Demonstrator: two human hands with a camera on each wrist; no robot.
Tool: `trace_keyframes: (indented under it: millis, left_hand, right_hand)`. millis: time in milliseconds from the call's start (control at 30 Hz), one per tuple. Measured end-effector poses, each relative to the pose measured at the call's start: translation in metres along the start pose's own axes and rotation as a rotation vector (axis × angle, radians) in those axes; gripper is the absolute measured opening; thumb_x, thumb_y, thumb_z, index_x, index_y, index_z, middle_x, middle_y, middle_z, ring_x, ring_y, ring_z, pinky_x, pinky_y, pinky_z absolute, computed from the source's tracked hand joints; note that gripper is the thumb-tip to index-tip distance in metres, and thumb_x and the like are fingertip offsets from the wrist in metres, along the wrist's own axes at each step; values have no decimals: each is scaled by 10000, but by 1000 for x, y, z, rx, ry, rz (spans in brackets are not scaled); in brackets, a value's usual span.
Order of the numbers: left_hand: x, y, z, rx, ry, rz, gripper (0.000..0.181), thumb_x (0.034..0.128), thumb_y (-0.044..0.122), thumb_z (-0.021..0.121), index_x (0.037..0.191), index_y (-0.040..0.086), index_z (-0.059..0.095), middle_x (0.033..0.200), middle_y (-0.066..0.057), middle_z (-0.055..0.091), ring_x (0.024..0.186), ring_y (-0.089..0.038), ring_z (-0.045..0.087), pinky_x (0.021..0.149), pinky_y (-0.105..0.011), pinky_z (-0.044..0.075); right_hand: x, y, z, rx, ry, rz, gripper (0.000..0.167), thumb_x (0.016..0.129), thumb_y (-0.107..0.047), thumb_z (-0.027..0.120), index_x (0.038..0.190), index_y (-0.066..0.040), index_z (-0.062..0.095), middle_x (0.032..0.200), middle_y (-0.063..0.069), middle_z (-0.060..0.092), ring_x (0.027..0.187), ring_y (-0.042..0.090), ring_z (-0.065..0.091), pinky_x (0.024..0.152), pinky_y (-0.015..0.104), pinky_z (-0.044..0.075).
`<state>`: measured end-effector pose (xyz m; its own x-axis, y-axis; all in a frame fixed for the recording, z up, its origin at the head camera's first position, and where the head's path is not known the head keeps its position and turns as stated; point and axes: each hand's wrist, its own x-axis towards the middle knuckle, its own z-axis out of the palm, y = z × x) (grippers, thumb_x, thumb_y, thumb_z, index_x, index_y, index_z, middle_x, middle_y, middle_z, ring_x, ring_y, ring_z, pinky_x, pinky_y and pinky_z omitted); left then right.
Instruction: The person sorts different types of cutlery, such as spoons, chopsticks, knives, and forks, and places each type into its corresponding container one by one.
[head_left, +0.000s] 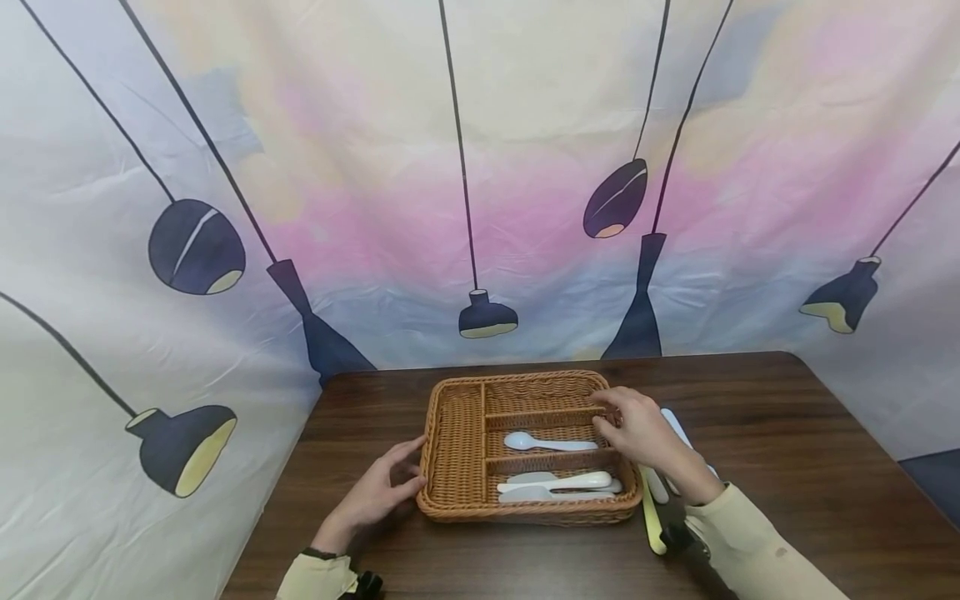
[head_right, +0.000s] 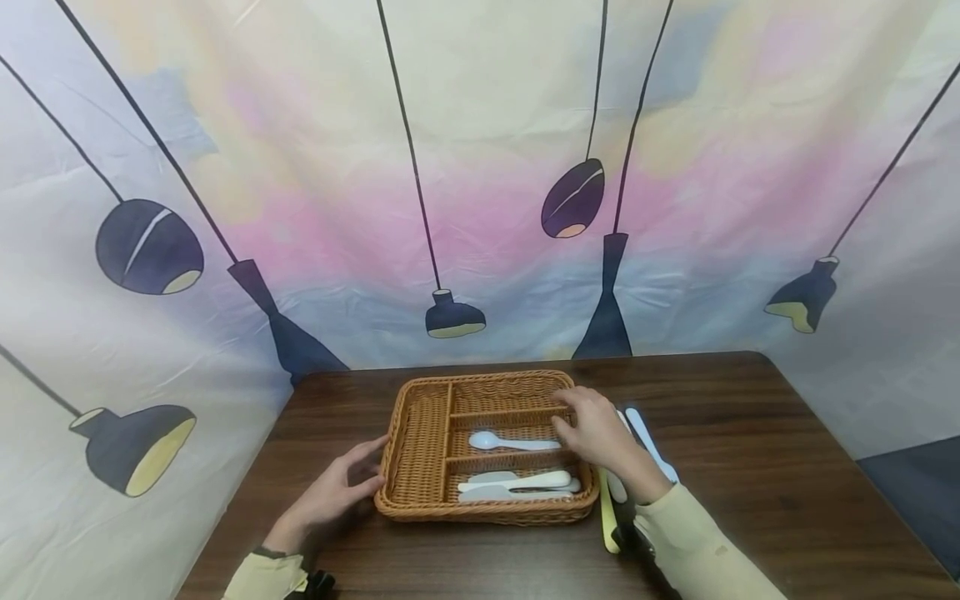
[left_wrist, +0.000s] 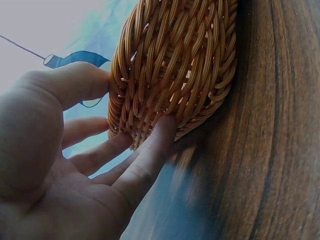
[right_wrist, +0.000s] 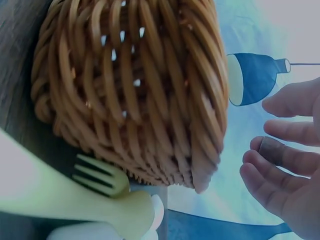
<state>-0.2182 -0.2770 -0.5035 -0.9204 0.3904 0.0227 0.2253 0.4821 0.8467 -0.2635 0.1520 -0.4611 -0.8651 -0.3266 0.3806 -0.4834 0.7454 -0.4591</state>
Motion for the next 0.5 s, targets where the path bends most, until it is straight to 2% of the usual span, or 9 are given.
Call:
trace_keyframes:
  millis: [167, 500]
  left_hand:
    - [0, 0, 0, -6, 2, -10, 665, 944, 220, 660, 1516, 88, 348, 1485, -215, 381, 1109, -295, 599, 836, -296, 509]
    - [1, -2, -1, -13, 0, -12, 658, 954, 209, 644, 1519, 74, 335, 1491, -227, 369, 1123, -302, 593, 825, -299, 514]
  right_hand:
    - [-4, 6, -3, -8, 15, 17, 322, 878, -162, 717, 1191, -94, 675, 1142, 111, 665, 926, 274, 650, 688, 392, 530]
    - [-11, 23, -4, -56, 29, 89, 380, 864, -169, 729, 1204, -19, 652, 1109, 170, 661, 908, 306, 653, 674, 432, 529]
